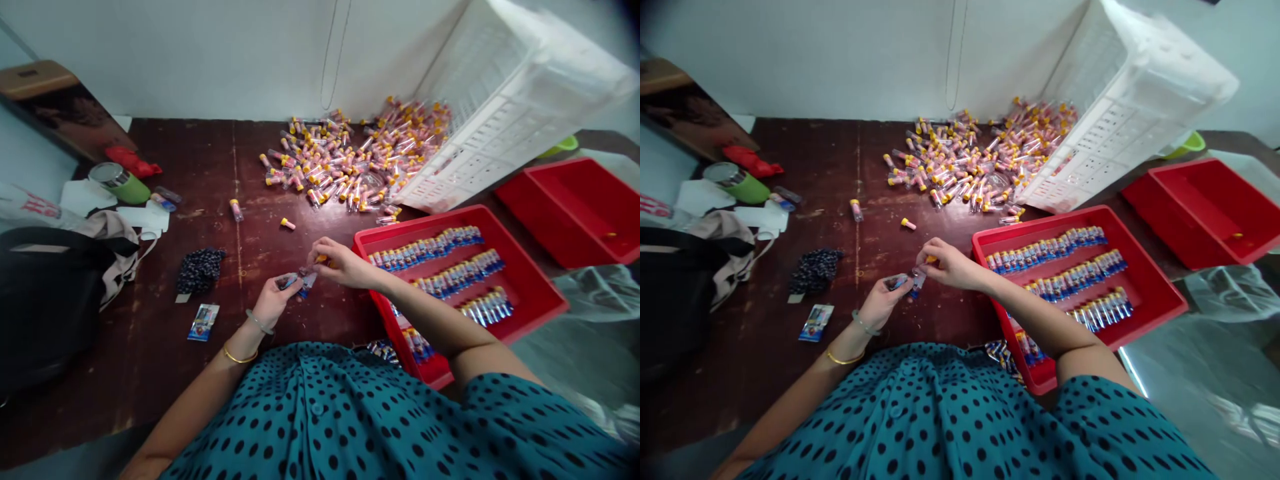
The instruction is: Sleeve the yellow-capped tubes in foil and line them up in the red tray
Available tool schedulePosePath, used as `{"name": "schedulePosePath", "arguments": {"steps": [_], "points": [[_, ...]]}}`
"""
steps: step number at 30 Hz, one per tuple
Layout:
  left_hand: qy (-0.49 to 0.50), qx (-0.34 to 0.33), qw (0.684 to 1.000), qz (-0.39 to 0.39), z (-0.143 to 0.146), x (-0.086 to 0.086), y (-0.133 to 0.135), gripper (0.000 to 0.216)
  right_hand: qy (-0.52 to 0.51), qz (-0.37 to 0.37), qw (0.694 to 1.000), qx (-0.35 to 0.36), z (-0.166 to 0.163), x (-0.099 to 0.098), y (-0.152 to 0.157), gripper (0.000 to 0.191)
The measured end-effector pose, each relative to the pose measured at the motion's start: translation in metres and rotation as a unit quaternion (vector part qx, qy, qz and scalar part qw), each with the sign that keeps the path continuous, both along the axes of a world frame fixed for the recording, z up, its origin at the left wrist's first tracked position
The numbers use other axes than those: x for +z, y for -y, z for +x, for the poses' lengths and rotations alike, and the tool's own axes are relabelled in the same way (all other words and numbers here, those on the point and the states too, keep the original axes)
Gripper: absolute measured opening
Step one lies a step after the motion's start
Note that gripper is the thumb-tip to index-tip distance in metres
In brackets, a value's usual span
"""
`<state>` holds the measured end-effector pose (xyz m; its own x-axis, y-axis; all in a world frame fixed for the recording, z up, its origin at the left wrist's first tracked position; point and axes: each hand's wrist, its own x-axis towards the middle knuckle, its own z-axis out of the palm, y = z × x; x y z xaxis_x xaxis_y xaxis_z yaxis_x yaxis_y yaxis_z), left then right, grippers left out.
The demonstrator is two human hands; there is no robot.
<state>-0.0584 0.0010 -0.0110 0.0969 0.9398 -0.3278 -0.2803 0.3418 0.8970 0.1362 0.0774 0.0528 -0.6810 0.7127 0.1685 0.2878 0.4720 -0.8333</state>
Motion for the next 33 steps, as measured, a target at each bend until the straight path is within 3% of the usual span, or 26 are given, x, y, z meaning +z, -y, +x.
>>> {"name": "schedulePosePath", "arguments": {"steps": [4, 6, 9, 15, 18, 22, 25, 29, 33], "points": [[-0.040, 0.010, 0.998, 0.041, 0.003, -0.005, -0.002, 0.022, -0.111, -0.186, 0.969, -0.116, 0.025, 0.003, -0.006, 0.023], [-0.048, 0.002, 0.997, 0.053, 0.004, -0.005, -0.004, 0.021, -0.148, -0.263, 0.945, -0.126, 0.034, 0.004, -0.007, 0.026], [-0.039, -0.013, 0.998, 0.050, 0.007, -0.003, -0.006, 0.020, -0.166, -0.302, 0.932, -0.110, 0.042, 0.004, -0.007, 0.026], [-0.056, -0.043, 0.996, 0.058, 0.014, 0.005, -0.007, 0.019, -0.173, -0.321, 0.927, -0.090, 0.041, 0.003, -0.004, 0.029], [-0.056, -0.051, 0.995, 0.060, 0.018, 0.008, -0.007, 0.019, -0.148, -0.300, 0.939, -0.077, 0.038, 0.005, -0.002, 0.029], [-0.055, -0.067, 0.995, 0.044, 0.027, 0.006, -0.006, 0.020, -0.127, -0.171, 0.968, -0.135, 0.035, 0.002, 0.008, 0.028], [-0.049, -0.069, 0.996, 0.017, 0.037, 0.000, -0.004, 0.026, -0.098, -0.101, 0.972, -0.189, 0.036, -0.007, 0.020, 0.023], [0.021, -0.075, 0.996, -0.051, 0.050, -0.002, 0.001, 0.035, -0.132, -0.173, 0.948, -0.231, 0.042, -0.021, 0.036, 0.025], [0.112, -0.124, 0.977, -0.131, 0.056, 0.008, 0.004, 0.037, -0.171, -0.218, 0.920, -0.276, 0.050, -0.025, 0.053, 0.025]]}}
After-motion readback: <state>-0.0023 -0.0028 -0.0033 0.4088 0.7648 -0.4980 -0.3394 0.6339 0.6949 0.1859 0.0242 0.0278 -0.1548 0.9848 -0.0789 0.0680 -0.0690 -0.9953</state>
